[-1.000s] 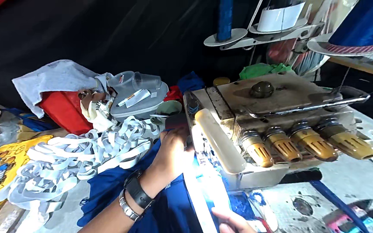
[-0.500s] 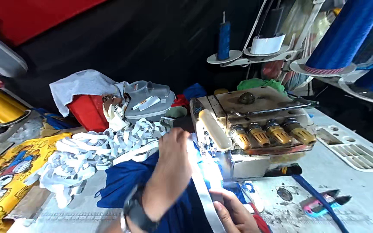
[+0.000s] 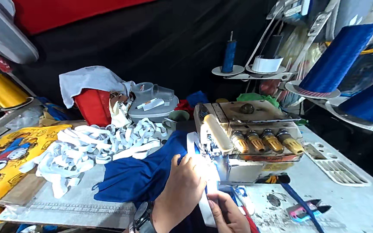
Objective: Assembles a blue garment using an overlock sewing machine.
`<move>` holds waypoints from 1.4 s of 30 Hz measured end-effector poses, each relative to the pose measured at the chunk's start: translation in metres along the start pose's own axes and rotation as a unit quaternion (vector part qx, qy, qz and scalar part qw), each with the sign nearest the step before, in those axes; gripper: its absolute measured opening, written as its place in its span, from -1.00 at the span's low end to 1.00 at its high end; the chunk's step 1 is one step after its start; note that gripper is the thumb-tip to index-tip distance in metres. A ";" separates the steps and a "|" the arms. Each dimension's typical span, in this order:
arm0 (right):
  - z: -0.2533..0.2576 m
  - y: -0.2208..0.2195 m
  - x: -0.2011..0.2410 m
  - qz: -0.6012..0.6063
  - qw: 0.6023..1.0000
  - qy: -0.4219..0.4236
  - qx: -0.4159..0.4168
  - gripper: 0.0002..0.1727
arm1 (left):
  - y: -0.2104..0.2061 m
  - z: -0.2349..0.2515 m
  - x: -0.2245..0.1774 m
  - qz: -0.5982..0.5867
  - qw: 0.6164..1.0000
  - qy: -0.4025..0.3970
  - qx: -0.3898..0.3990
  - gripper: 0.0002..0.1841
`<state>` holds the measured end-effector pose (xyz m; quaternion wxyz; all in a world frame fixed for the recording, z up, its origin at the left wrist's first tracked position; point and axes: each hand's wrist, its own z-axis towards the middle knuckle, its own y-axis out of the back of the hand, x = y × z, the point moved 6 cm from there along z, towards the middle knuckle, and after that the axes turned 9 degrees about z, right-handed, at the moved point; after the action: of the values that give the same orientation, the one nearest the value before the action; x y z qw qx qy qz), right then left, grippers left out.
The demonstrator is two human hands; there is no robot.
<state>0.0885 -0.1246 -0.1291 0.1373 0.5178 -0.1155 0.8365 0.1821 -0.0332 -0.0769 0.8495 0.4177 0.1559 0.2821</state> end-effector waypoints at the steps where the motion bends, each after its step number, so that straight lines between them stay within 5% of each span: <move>1: 0.000 0.000 -0.001 0.001 1.000 -0.006 -0.003 -0.82 | -0.001 0.000 0.001 -0.009 1.000 0.004 0.008 -0.77; 20: 0.016 -0.001 -0.014 0.024 0.998 0.032 -0.053 -0.74 | -0.015 0.004 0.025 -0.110 0.991 0.048 0.050 -0.69; 25: 0.005 0.007 -0.024 0.066 0.996 -0.034 -0.056 -0.68 | -0.006 -0.044 0.044 -0.218 0.968 0.118 -0.022 -0.49; 31: 0.002 0.037 -0.032 0.060 0.994 -0.080 -0.037 -0.74 | 0.011 -0.138 0.087 -0.032 0.958 0.278 0.058 -0.49; 34: -0.009 0.050 -0.028 -0.126 0.991 -0.022 -0.041 -0.59 | 0.019 -0.179 0.110 0.084 0.963 0.254 -0.002 -0.46; 37: -0.025 0.034 0.012 -0.257 0.957 0.115 -0.070 -0.68 | 0.032 -0.189 0.127 0.069 0.958 0.278 -0.027 -0.48; 42: -0.037 -0.051 0.044 -0.200 0.946 0.229 0.116 -0.88 | 0.051 -0.185 0.165 0.103 0.914 0.391 -0.012 -0.48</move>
<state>0.0565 -0.0596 -0.1035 0.2633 0.3366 0.1226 0.8957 0.2024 0.2074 -0.1527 0.6920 0.2771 0.4284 0.5108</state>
